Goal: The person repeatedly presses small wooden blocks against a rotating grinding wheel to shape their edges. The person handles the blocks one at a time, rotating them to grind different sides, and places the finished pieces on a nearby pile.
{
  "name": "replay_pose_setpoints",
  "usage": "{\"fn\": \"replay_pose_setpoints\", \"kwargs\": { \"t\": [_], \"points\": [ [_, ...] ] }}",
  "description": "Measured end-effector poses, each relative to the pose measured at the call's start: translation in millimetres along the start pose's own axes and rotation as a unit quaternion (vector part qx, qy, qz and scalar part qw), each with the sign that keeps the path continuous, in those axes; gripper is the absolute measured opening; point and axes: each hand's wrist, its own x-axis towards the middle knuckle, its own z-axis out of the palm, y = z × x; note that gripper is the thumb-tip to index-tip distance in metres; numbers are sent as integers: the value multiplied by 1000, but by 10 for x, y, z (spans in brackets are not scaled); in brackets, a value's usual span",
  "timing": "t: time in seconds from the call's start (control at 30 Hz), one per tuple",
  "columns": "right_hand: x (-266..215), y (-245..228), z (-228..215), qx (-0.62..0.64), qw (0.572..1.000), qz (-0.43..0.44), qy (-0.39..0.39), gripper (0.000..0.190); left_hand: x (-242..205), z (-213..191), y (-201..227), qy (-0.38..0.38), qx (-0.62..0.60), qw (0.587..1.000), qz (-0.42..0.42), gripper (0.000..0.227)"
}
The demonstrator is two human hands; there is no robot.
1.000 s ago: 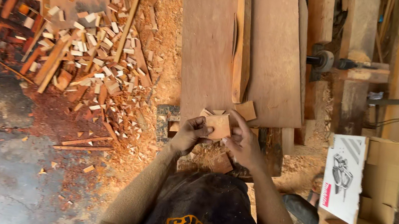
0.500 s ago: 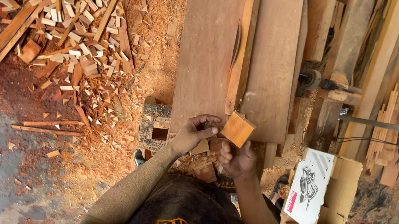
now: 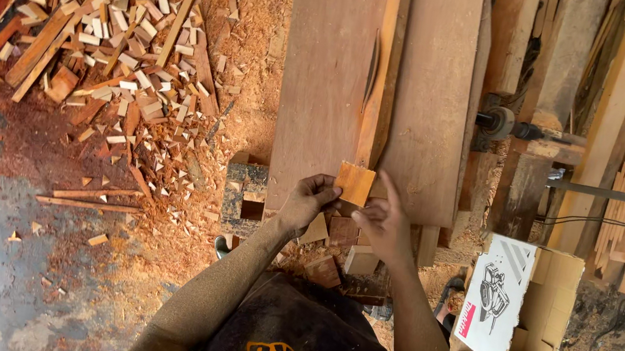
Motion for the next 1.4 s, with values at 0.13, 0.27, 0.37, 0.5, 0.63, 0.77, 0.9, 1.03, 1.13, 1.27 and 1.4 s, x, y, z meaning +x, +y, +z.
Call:
{"fn": "replay_pose_setpoints", "kwargs": {
  "t": [0.13, 0.27, 0.37, 0.5, 0.63, 0.77, 0.9, 1.03, 1.13, 1.27, 1.4],
  "points": [
    [234, -246, -41, -57, 997, 30, -40, 89, 182, 86, -52, 30, 30, 999, -33, 23],
    [485, -304, -17, -110, 987, 105, -57, 85, 248, 115, 10, 57, 28, 997, -40, 30],
    [704, -274, -35, -128, 983, 100, -83, 81, 305, 170, 161, 112, 80, 989, -52, 45],
    [973, -132, 13, -294, 955, 38, -28, 82, 269, 297, 188, 100, 364, 926, -28, 61],
    [1092, 42, 54, -354, 934, 28, -31, 87, 256, 335, 59, 20, 414, 905, 95, 69],
    [1203, 93, 25, -355, 934, 38, -19, 85, 353, 292, 0, 1, 429, 899, 93, 81],
    [1428, -18, -7, -351, 936, 16, 4, 81, 580, 286, 167, -9, 440, 898, 19, 77],
    [1725, -193, -46, -354, 935, 5, 25, 80, 906, 377, 388, -17, 469, 883, 2, 91],
    [1935, -384, -57, -369, 927, -40, 46, 80, 1123, 404, 548, -12, 508, 861, -8, 98],
    [2045, -583, -81, -356, 931, 74, -3, 78, 1071, 353, 530, 30, 445, 895, 19, 92],
    [2162, -632, -104, -355, 935, 24, 17, 77, 642, 204, 377, 82, 430, 898, 48, 84]
  ]
}}
